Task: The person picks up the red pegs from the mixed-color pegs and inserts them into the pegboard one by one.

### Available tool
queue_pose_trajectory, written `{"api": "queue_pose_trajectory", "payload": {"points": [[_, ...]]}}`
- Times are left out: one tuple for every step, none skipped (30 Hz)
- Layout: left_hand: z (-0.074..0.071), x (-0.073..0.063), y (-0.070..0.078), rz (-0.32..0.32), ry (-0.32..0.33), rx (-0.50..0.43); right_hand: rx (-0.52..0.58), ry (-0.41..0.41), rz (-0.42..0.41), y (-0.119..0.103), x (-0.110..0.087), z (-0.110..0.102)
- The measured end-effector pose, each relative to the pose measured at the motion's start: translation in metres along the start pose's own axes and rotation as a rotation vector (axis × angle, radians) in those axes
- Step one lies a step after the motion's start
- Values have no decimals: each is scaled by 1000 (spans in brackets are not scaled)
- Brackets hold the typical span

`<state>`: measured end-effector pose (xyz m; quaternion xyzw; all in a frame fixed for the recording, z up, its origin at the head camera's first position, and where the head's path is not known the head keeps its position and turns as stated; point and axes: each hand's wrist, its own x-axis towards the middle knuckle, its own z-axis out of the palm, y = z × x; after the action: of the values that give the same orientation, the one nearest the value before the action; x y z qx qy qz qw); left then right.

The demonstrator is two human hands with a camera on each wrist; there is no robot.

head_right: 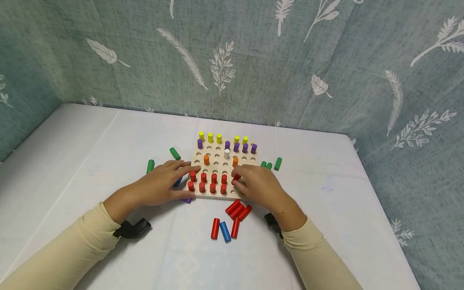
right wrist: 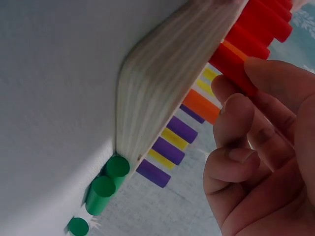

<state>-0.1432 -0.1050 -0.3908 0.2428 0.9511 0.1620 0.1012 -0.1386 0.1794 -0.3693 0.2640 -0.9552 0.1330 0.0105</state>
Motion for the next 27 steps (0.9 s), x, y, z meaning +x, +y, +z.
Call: {"api": "queue_pose_trajectory", "payload": {"points": [[0,0,0,0,-3,-1,3,-2,2,0,0,0],[-1,0,1,0,-6,-4,4,-4,4,1,0,1],[-1,0,1,0,-6,-4,4,-4,5,1,0,1],[-1,0,1,2,-5,-2,4,-2,4,1,0,1],[-2,0,1,2,-3,1,3,0,1,1,0,1],[-2,0,1,3,1,3,-1,1,-3,1,0,1],[-2,0,1,5,5,6,-6,2,-8,2,0,1],[-2,0,1,4,6,7,-9,1,-12,2,1,1],[-2,0,1,2,7,8,-12,-5,-14,1,1,2],[-1,0,1,1,6,6,-16,-13,-14,1,1,2],[-1,0,1,0,5,4,-21,-21,-13,1,1,2],[0,0,1,1,4,3,-26,-30,-13,1,1,3],[1,0,1,2,2,1,-27,-36,-16,1,0,2],[2,0,1,1,2,1,-28,-43,-20,1,0,2],[2,-1,1,3,4,3,-29,-47,-26,2,-1,2],[2,0,1,6,6,5,-29,-45,-33,3,-2,1],[2,0,1,8,8,7,-22,-43,-39,4,-3,0],[2,0,1,10,10,9,-13,-40,-43,6,-5,-1],[1,-1,2,9,10,10,-2,-34,-47,7,-6,-3],[1,-1,2,8,9,10,12,-29,-49,8,-7,-4],[0,-1,2,6,8,9,24,-21,-49,9,-8,-5],[0,-1,2,4,7,8,36,-16,-48,9,-10,-7],[-1,-1,2,1,5,7,49,-12,-46,10,-11,-8],[-1,-2,2,-3,4,6,54,-7,-45,10,-13,-8],[-1,-2,2,-6,3,6,60,-5,-45,10,-14,-9],[-1,-2,2,-7,3,6,67,-1,-43,10,-16,-10],[-1,-3,2,-9,3,7,74,1,-41,10,-18,-10]]}}
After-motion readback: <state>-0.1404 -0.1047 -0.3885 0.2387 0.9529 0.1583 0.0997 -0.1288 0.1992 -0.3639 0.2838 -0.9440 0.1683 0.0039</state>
